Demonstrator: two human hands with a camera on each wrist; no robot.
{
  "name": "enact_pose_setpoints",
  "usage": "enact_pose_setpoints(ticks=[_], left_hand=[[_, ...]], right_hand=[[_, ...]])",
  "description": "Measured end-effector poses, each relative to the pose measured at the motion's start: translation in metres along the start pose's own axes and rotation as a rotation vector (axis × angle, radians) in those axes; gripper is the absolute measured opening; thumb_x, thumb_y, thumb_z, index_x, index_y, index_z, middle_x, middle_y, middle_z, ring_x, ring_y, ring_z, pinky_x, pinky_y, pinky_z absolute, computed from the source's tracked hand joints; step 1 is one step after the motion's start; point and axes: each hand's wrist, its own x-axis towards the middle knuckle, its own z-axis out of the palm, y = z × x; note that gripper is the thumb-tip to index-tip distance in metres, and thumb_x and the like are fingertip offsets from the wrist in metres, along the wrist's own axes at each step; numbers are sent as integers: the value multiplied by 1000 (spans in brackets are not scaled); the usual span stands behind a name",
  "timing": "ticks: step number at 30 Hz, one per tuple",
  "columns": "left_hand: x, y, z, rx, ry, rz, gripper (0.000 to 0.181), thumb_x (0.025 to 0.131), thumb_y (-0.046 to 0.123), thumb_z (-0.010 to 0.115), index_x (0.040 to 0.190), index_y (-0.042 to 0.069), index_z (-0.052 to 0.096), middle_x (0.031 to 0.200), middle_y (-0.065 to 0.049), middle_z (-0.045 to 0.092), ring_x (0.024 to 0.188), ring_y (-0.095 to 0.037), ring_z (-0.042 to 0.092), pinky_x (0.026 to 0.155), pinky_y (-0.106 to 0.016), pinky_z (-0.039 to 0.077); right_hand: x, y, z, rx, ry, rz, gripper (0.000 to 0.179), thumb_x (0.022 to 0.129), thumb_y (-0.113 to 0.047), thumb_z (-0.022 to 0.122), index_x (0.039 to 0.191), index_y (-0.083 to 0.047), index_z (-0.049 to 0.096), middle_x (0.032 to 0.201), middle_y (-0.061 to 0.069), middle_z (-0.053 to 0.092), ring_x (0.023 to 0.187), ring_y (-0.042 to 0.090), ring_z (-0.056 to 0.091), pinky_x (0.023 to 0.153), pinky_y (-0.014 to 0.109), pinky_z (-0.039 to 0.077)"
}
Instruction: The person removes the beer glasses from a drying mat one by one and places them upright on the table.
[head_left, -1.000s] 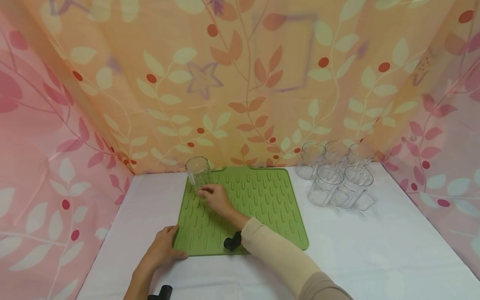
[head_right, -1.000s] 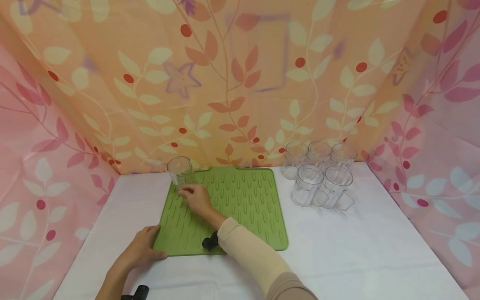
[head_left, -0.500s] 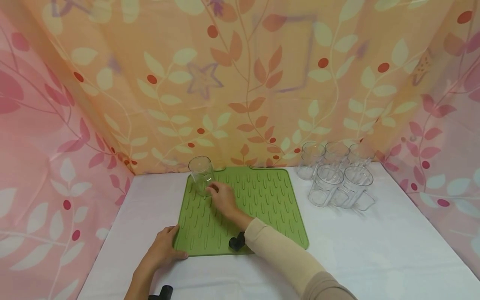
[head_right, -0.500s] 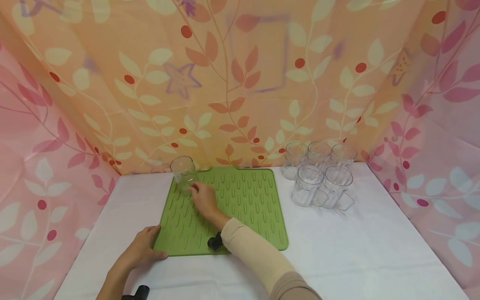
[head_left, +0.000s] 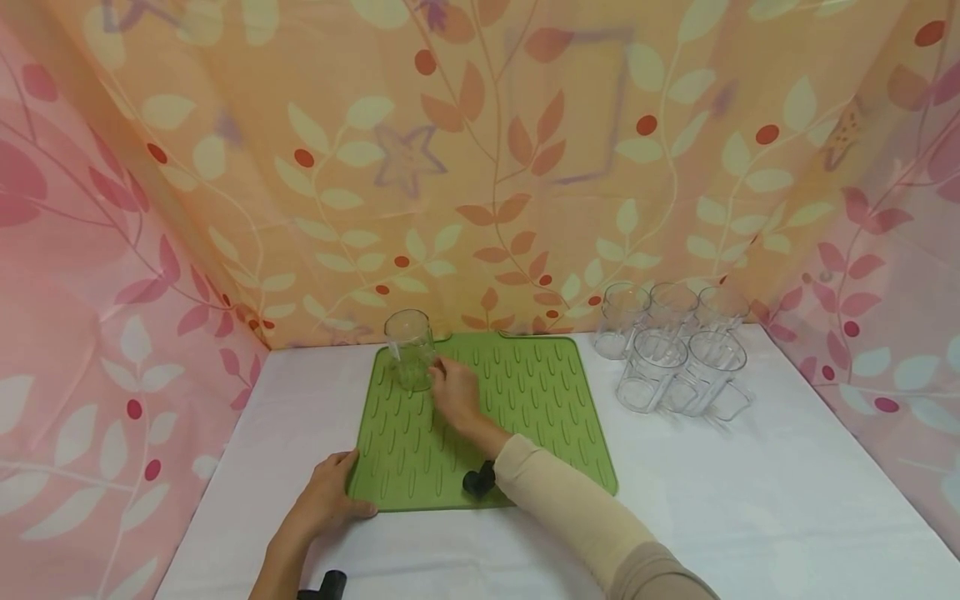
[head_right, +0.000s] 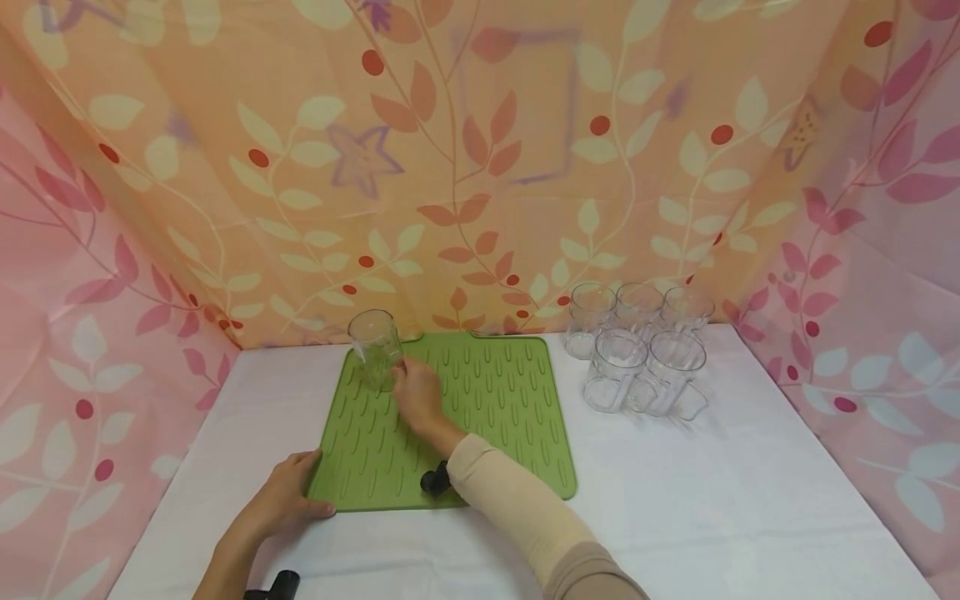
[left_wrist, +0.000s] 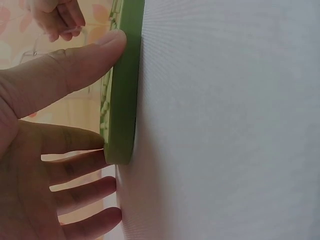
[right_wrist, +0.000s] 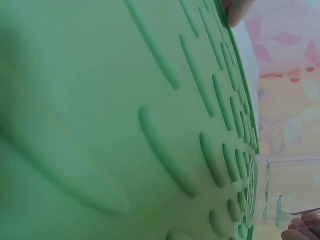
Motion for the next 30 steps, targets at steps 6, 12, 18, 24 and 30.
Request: enact_pose_setpoints(ticks=[6,12,18,24,30], left_hand=[[1,-1,1,3,5,7,101,61,21,91,141,-12,40,139,-29,48,130,-48,42,105,-63,38],[0,-1,1,5,3,2,102,61,22,91,141,-12,39,139,-29,47,129,-48,41,105,-63,38],[-2,1,0,3,6,1,101,61,22,91,141,-13,40,140,-30,46,130,-48,40,106,-63,37],[-2,0,0,2,8,-3,101,61,23,91,141,-13,40,139,-30,46,130,-48,40,106,-64,37],[-1,-1,1,4,5,1,100,62,23,90,141,-13,40,139,-30,46,130,-49,40,106,-64,37]], right_hand=[[4,8,-9,17,14,-27,12,92,-5,63,92,3,72,80,14,72,65,19,66,57,23,53],[6,18,-19,21,-8,-35,10,92,-4,64,88,1,71,78,13,72,62,18,65,54,19,48],[9,18,-37,54,-35,-32,12,92,-6,64,93,3,71,87,16,74,77,25,71,64,31,58],[12,16,-58,93,-54,-34,15,93,-7,63,96,5,71,91,18,74,84,29,72,64,35,58],[12,16,-82,93,-41,-40,16,92,-9,65,96,4,72,89,17,74,82,29,72,55,25,53]])
